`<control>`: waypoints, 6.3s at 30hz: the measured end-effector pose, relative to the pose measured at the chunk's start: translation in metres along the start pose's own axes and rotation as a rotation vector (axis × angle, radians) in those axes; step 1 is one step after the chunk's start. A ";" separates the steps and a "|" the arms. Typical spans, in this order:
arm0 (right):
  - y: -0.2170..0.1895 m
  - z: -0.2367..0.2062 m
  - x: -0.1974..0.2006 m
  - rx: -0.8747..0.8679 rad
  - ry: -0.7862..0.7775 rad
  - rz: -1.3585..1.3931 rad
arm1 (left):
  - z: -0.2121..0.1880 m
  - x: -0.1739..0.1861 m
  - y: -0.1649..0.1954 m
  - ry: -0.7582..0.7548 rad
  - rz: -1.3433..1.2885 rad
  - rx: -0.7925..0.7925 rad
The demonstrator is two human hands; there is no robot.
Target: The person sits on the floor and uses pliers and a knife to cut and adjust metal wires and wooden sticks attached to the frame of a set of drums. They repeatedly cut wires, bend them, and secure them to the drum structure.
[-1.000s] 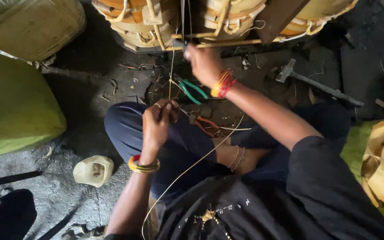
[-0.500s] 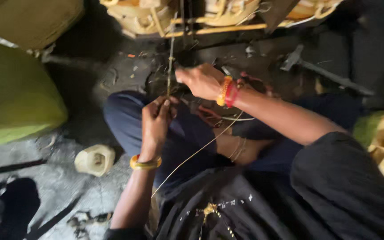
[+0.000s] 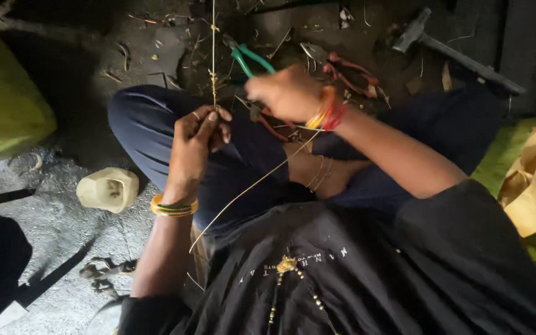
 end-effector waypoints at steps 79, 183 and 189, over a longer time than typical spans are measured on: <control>0.112 -0.186 0.065 -0.950 0.547 0.732 | 0.118 -0.170 -0.205 -0.389 1.454 -0.351; 0.017 -0.105 0.092 -0.402 -0.354 0.134 | 0.082 -0.145 -0.032 -0.788 -0.645 -0.084; 0.018 -0.107 0.094 -0.453 -0.409 0.156 | 0.079 -0.144 -0.026 -0.796 -0.604 -0.104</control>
Point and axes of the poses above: each hand's wrist, its own z-axis towards the middle knuckle, its own x-axis out of the back of the hand, y = z × x, the point moved 6 cm from there along z, towards the middle knuckle, and after that the axes turned 8 degrees about -z, right-handed, at the moved point
